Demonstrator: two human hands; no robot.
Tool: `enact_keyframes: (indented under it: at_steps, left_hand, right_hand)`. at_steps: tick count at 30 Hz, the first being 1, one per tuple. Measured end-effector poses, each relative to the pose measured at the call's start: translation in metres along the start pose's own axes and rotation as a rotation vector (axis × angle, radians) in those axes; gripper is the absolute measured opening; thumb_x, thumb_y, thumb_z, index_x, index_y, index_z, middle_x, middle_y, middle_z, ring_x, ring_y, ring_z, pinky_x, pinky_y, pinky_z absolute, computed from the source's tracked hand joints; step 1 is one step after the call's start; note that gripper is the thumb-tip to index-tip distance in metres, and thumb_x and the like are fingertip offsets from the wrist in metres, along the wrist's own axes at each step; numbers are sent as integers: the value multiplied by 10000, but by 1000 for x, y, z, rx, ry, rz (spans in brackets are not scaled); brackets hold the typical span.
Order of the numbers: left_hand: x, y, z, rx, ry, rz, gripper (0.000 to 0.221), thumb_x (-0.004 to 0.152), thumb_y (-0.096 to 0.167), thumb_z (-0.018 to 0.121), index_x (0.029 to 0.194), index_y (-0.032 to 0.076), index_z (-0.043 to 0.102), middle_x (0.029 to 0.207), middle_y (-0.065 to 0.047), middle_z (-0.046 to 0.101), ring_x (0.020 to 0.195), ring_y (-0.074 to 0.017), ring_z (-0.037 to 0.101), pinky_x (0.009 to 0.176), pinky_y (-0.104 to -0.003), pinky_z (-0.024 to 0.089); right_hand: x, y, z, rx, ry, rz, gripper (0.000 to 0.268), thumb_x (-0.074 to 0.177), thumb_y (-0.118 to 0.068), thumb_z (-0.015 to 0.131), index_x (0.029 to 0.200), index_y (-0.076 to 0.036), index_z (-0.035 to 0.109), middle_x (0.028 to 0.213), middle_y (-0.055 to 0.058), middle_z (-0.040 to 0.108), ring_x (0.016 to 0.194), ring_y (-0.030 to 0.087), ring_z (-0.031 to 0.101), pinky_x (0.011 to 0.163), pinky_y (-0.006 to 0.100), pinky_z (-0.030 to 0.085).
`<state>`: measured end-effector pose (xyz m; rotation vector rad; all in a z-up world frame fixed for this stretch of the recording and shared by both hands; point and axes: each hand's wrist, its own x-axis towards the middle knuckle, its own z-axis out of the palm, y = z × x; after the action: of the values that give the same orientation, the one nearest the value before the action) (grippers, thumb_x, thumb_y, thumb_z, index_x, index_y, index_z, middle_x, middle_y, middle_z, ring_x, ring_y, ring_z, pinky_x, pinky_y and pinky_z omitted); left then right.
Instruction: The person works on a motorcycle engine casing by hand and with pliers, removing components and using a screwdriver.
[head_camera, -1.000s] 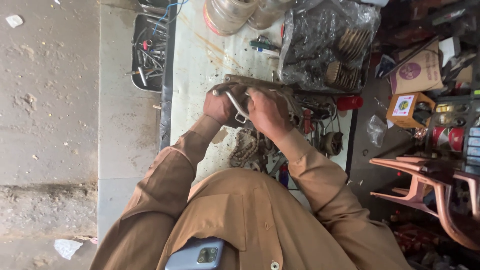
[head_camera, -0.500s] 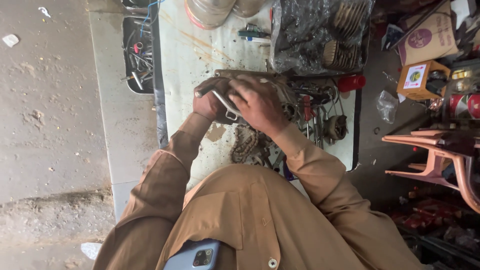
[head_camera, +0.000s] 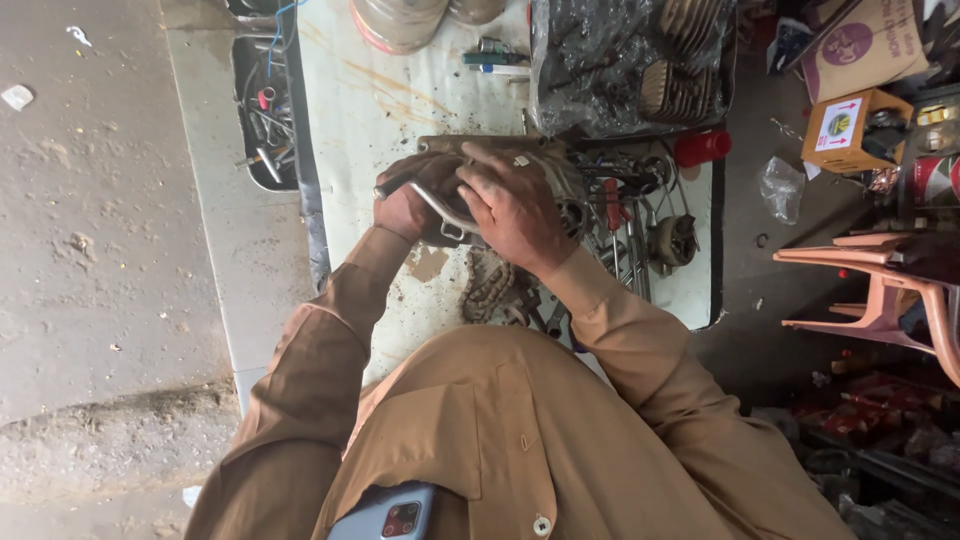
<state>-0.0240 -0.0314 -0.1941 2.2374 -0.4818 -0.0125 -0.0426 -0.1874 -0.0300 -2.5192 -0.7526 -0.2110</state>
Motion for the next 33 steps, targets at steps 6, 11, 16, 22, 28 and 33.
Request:
enact_keyframes:
  at_steps: [6, 11, 16, 22, 28, 33]
  left_hand:
    - [-1, -22, 28, -56, 91, -100, 351, 967, 343, 782, 1290, 229, 702, 1277, -31, 733, 1192, -244, 703, 1041, -353, 573]
    - [8, 8, -17, -78, -33, 67, 807, 523, 349, 945, 1214, 92, 619, 1137, -148, 686, 1051, -357, 685, 960, -428, 556]
    - [15, 21, -42, -121, 30, 379, 822, 496, 340, 930, 1234, 123, 641, 1218, -129, 715, 1131, -366, 699, 1000, -447, 556]
    - [10, -12, -12, -68, 52, 214, 584, 748, 508, 902, 1197, 207, 681, 1120, -102, 750, 1026, -281, 738, 910, -389, 621]
    - [6, -22, -1, 11, 420, 676, 675, 681, 570, 811, 1222, 192, 669, 1190, -236, 728, 1048, -356, 720, 861, -403, 596]
    - [8, -15, -7, -57, 83, 330, 650, 682, 523, 792, 1221, 176, 689, 1121, -110, 750, 1021, -294, 735, 922, -404, 613]
  right_hand:
    - [3, 1, 10, -28, -1, 110, 257, 999, -163, 730, 1186, 12, 704, 1238, 175, 698, 1034, 335, 740, 899, 423, 592]
    - [2, 3, 25, -3, -77, 59, 99, 997, -115, 690, 1070, -64, 733, 1326, 175, 684, 1016, 321, 743, 854, 399, 592]
    - [-4, 4, 13, -141, 2, -108, 135, 890, -136, 730, 1015, -86, 740, 1336, 182, 638, 1182, 400, 681, 980, 473, 548]
    - [-15, 13, -4, -29, -40, 150, 258, 1005, -138, 692, 1217, 2, 734, 1324, 222, 668, 1168, 357, 697, 1048, 430, 565]
    - [-33, 40, -52, -54, 10, 387, 262, 1048, -159, 664, 1218, 34, 713, 1291, 234, 689, 1125, 343, 725, 975, 395, 601]
    - [-54, 52, -80, -54, 60, 502, 273, 1030, -125, 667, 1229, 59, 697, 1216, 222, 710, 1042, 316, 735, 882, 380, 595]
